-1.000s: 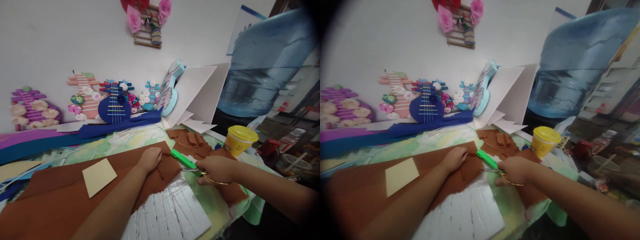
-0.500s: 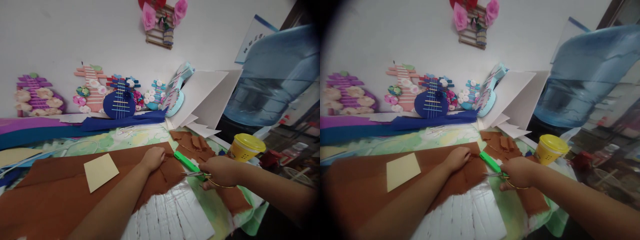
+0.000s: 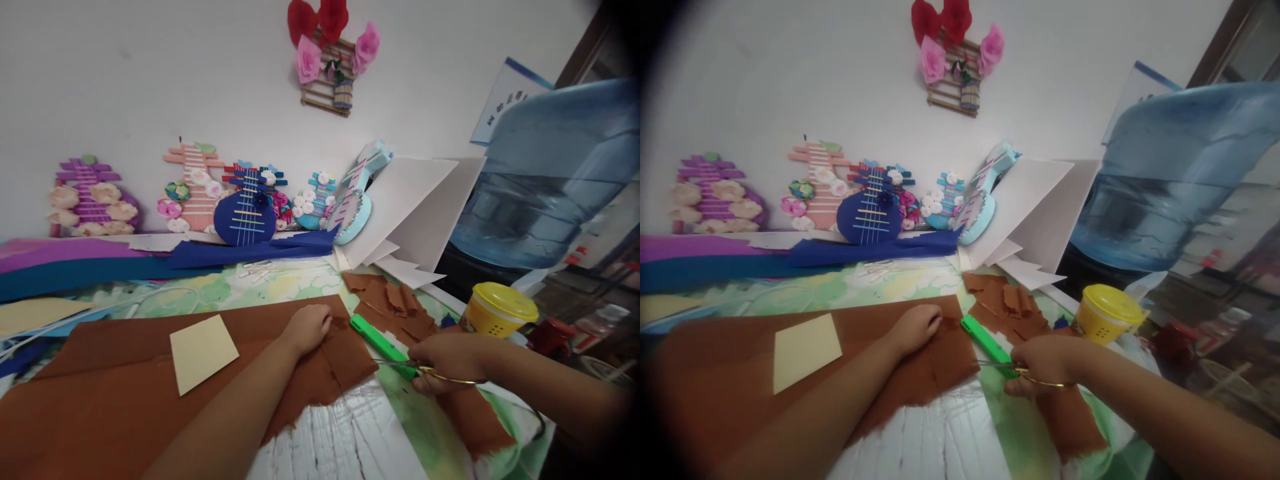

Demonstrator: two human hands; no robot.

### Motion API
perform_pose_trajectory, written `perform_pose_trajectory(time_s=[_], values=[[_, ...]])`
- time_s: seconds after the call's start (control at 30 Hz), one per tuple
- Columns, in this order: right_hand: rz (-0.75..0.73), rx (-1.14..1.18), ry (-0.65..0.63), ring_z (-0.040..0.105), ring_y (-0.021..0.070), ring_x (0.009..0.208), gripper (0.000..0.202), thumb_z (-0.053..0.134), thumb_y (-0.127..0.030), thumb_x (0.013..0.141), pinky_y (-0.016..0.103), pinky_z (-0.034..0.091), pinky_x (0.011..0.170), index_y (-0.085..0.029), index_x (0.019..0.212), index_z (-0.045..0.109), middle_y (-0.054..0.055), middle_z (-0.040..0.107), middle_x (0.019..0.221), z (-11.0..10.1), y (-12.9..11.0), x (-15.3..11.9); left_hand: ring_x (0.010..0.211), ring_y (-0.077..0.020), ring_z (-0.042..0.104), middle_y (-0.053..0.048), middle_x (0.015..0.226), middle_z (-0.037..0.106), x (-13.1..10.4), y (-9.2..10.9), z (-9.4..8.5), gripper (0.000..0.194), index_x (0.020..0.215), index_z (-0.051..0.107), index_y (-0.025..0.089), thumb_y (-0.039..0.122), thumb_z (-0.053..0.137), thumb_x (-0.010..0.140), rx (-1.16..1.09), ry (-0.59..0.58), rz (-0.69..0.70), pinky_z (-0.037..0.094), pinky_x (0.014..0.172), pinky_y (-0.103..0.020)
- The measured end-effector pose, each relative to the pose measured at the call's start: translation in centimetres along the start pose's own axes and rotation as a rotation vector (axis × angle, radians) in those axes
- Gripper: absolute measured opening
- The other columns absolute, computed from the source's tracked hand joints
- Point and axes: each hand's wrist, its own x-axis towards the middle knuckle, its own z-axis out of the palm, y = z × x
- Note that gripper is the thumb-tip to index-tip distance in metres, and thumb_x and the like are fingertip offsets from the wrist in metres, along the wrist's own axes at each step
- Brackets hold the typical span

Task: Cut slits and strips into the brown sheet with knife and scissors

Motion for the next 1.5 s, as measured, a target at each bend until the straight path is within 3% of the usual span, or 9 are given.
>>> perform_pose_trajectory(time_s=[0.2, 0.37, 0.53, 0.7, 1.03, 1.5], values=[[0.006, 0.028, -0.044, 0.057, 0.0222, 0.068, 0.057, 0.032, -0.065, 0.07, 0.03, 0.038, 0.055, -0.019, 0.087, 0.059, 0.007, 0.061, 0.078, 0.9, 1.5, 0.6, 0.08, -0.0153, 0.054, -0.004, 0.094, 0.054, 0.0, -0.2, 0.3, 0.019, 0.096, 0.052, 0.014, 0.028, 0.046, 0.085, 0.03, 0.003, 0.011, 0.045, 0.069, -0.034], [-0.02, 0.041, -0.092, 0.057, 0.024, 0.069, 0.057, 0.034, -0.065, 0.069, 0.03, 0.037, 0.054, -0.019, 0.09, 0.058, 0.008, 0.061, 0.08, 0.9, 0.8, 0.7, 0.079, -0.015, 0.054, -0.004, 0.093, 0.055, 0.0, -0.1, 0.3, 0.018, 0.095, 0.053, 0.014, 0.028, 0.046, 0.085, 0.072, -0.005, 0.049, 0.045, 0.069, -0.034], [-0.031, -0.004, -0.011, 0.056, 0.0226, 0.065, 0.048, 0.039, -0.058, 0.069, 0.028, 0.034, 0.049, -0.019, 0.088, 0.059, 0.007, 0.061, 0.078, 0.2, -0.1, 0.5, 0.08, -0.0154, 0.054, -0.004, 0.092, 0.055, 0.0, 0.1, 0.3, 0.017, 0.093, 0.053, 0.014, 0.028, 0.046, 0.085, 0.133, -0.01, 0.106, 0.045, 0.07, -0.034], [0.005, -0.119, 0.016, 0.056, 0.0229, 0.059, 0.046, 0.05, -0.057, 0.06, 0.026, 0.03, 0.044, -0.019, 0.084, 0.06, 0.007, 0.061, 0.071, -0.2, -0.5, 0.7, 0.079, -0.0151, 0.054, -0.003, 0.09, 0.055, 0.0, 0.2, 0.3, 0.017, 0.091, 0.054, 0.013, 0.027, 0.046, 0.085, 0.186, -0.01, 0.144, 0.045, 0.07, -0.034], [-0.039, -0.241, 0.105, 0.058, 0.0243, 0.063, 0.05, 0.05, -0.06, 0.059, 0.026, 0.029, 0.047, -0.019, 0.086, 0.06, 0.008, 0.063, 0.073, 0.0, -0.5, 1.3, 0.075, -0.014, 0.054, -0.002, 0.082, 0.056, 0.0, 0.6, 0.2, 0.016, 0.084, 0.054, 0.013, 0.027, 0.046, 0.085, 0.245, 0.014, 0.153, 0.045, 0.067, -0.032], [-0.145, -0.095, 0.028, 0.044, 0.0122, 0.048, 0.041, 0.051, -0.055, 0.063, 0.021, 0.022, 0.042, -0.017, 0.076, 0.061, 0.002, 0.057, 0.061, -0.6, 0.7, 2.1, 0.072, -0.0134, 0.053, 0.0, 0.075, 0.054, 0.0, 0.7, 0.1, 0.016, 0.077, 0.053, 0.014, 0.025, 0.044, 0.086, 0.244, 0.028, 0.172, 0.043, 0.065, -0.031]])
